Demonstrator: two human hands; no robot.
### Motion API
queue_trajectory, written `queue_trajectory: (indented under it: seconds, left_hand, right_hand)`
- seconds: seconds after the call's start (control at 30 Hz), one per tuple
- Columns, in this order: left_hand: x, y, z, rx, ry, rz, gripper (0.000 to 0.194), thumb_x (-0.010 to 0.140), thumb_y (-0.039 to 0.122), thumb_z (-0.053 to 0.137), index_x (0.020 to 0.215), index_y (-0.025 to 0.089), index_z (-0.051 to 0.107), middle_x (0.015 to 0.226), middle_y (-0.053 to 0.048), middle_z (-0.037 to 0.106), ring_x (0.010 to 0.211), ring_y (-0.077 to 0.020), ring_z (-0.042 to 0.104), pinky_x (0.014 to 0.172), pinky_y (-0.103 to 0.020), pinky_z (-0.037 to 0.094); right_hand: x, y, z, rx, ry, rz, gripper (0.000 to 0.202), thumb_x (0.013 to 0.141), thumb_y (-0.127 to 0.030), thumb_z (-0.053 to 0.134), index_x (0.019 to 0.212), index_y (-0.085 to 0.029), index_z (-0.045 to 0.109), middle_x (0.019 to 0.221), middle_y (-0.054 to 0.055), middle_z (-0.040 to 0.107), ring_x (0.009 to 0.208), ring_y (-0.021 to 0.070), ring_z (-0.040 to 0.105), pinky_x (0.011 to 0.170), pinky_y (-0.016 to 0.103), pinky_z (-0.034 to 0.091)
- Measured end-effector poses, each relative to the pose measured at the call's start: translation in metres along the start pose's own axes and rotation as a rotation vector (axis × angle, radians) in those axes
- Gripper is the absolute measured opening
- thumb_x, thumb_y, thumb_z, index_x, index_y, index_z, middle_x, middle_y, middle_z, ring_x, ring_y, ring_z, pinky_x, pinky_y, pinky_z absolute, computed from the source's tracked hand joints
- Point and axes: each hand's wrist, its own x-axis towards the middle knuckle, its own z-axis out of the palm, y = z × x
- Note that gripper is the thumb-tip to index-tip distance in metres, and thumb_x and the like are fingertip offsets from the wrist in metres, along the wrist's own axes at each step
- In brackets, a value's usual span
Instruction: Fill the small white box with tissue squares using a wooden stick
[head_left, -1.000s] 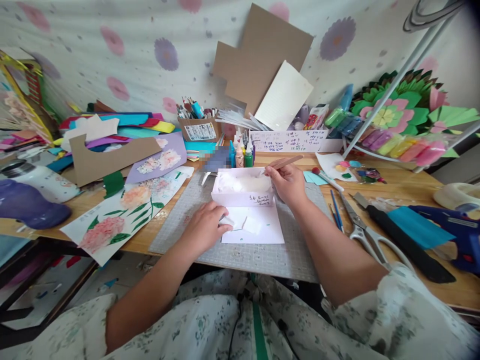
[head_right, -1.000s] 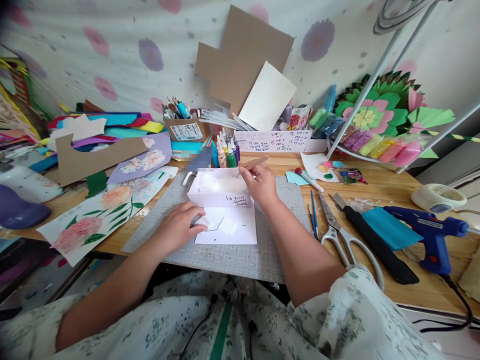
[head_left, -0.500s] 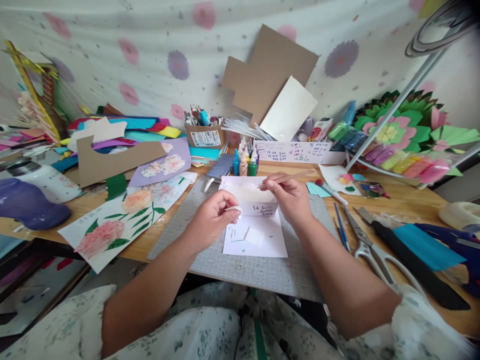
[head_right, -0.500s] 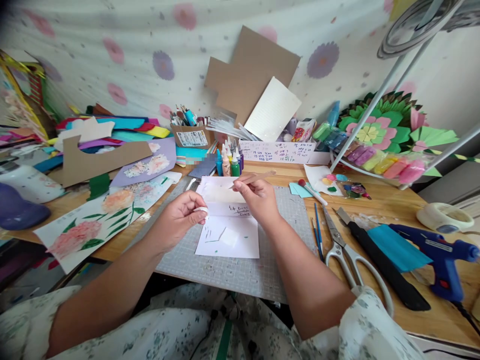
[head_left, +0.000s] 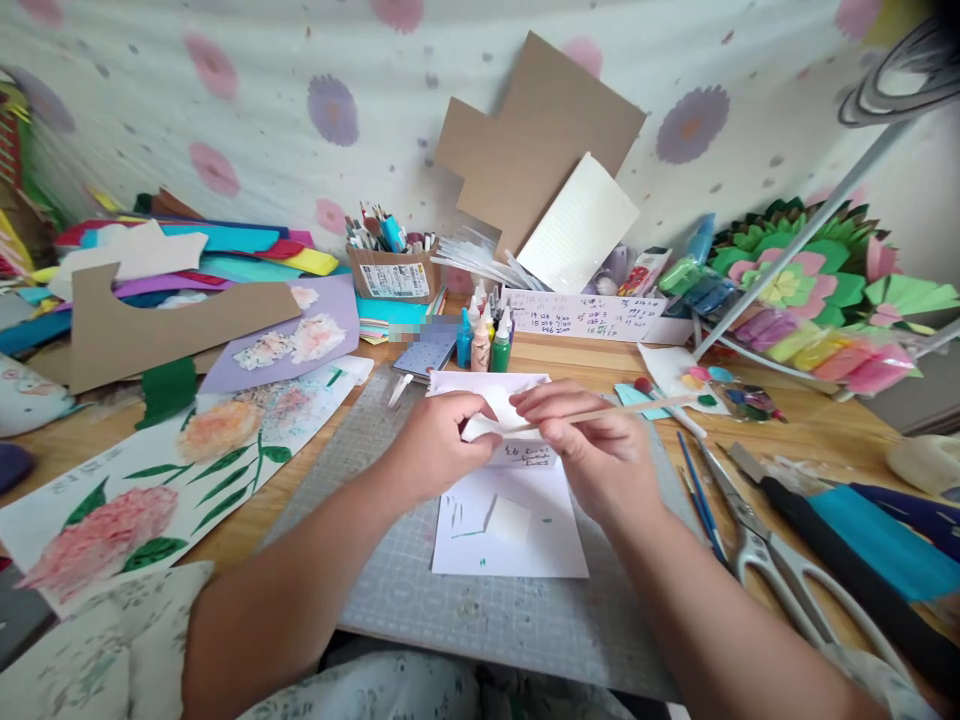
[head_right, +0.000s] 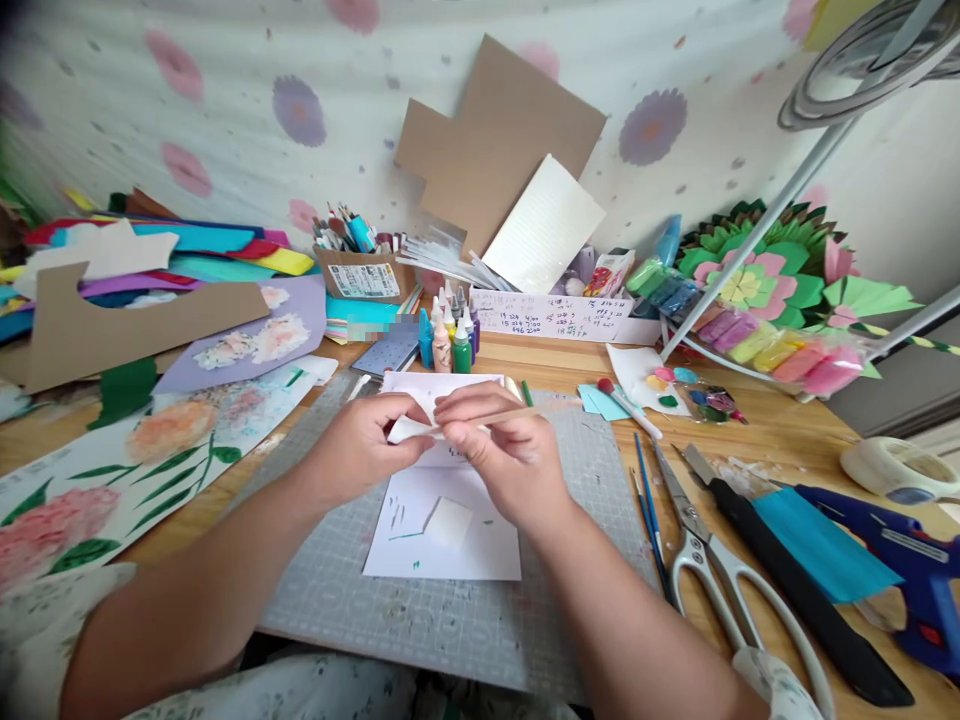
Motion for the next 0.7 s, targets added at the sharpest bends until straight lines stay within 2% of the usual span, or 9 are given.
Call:
queue_trajectory:
  seconds: [0.07, 0.17, 0.33, 0.43, 0.5, 0.7]
  left_hand:
    - [-0.002, 0.0, 0.0, 0.007, -0.002, -0.001, 0.004, 0.07, 0.018, 0.063, 0.071, 0.018, 0.067, 0.063, 0.003, 0.062, 0.058, -0.0128, 0.051, 0.055, -0.025, 0.035]
    - [-0.004, 0.001, -0.003, -0.03, -0.046, 0.008, 0.007, 0.071, 0.019, 0.063, 0.064, 0.019, 0.063, 0.062, 0.003, 0.06, 0.061, -0.0137, 0.052, 0.057, -0.025, 0.035]
    - [-0.006, -0.002, -0.011, -0.279, -0.126, 0.013, 0.026, 0.083, 0.037, 0.059, 0.065, 0.018, 0.062, 0.064, 0.001, 0.059, 0.061, -0.0136, 0.052, 0.057, -0.025, 0.037]
    - [-0.008, -0.004, -0.012, -0.395, -0.112, 0.021, 0.029, 0.089, 0.037, 0.054, 0.071, 0.019, 0.067, 0.072, -0.001, 0.068, 0.072, -0.0166, 0.061, 0.069, -0.028, 0.045]
    - [-0.009, -0.004, -0.011, -0.46, -0.109, -0.009, 0.03, 0.089, 0.038, 0.054, 0.069, 0.02, 0.067, 0.073, -0.002, 0.069, 0.075, -0.0181, 0.063, 0.072, -0.03, 0.047]
    - [-0.01, -0.008, -0.001, -0.728, -0.083, -0.151, 0.033, 0.086, 0.045, 0.059, 0.068, 0.018, 0.061, 0.065, -0.001, 0.061, 0.061, -0.0142, 0.055, 0.059, -0.027, 0.044]
  right_hand:
    - [0.0, -0.003, 0.003, -0.107, -0.052, 0.013, 0.017, 0.084, -0.02, 0.07, 0.09, -0.034, 0.078, 0.087, 0.001, 0.077, 0.093, 0.0219, 0.07, 0.086, 0.043, 0.056]
    - [-0.002, -0.005, 0.006, -0.205, -0.038, 0.032, 0.021, 0.084, -0.019, 0.07, 0.092, -0.037, 0.078, 0.085, 0.001, 0.078, 0.088, 0.0216, 0.07, 0.081, 0.042, 0.057]
    - [-0.005, 0.004, 0.004, -0.041, 0.09, 0.119, 0.015, 0.085, -0.022, 0.07, 0.088, -0.035, 0.078, 0.086, 0.0, 0.077, 0.087, 0.019, 0.068, 0.08, 0.037, 0.055]
    - [-0.006, 0.006, 0.004, 0.062, 0.126, 0.165, 0.009, 0.085, -0.026, 0.07, 0.087, -0.032, 0.077, 0.085, 0.0, 0.076, 0.086, 0.0184, 0.068, 0.079, 0.035, 0.054]
    - [-0.005, 0.004, 0.005, 0.106, 0.131, 0.176, 0.007, 0.085, -0.029, 0.07, 0.087, -0.031, 0.077, 0.085, 0.0, 0.077, 0.085, 0.0192, 0.069, 0.079, 0.037, 0.055]
    - [-0.004, 0.002, 0.007, 0.123, 0.093, 0.154, 0.007, 0.084, -0.031, 0.071, 0.087, -0.031, 0.077, 0.086, 0.001, 0.076, 0.096, 0.0224, 0.067, 0.088, 0.044, 0.054]
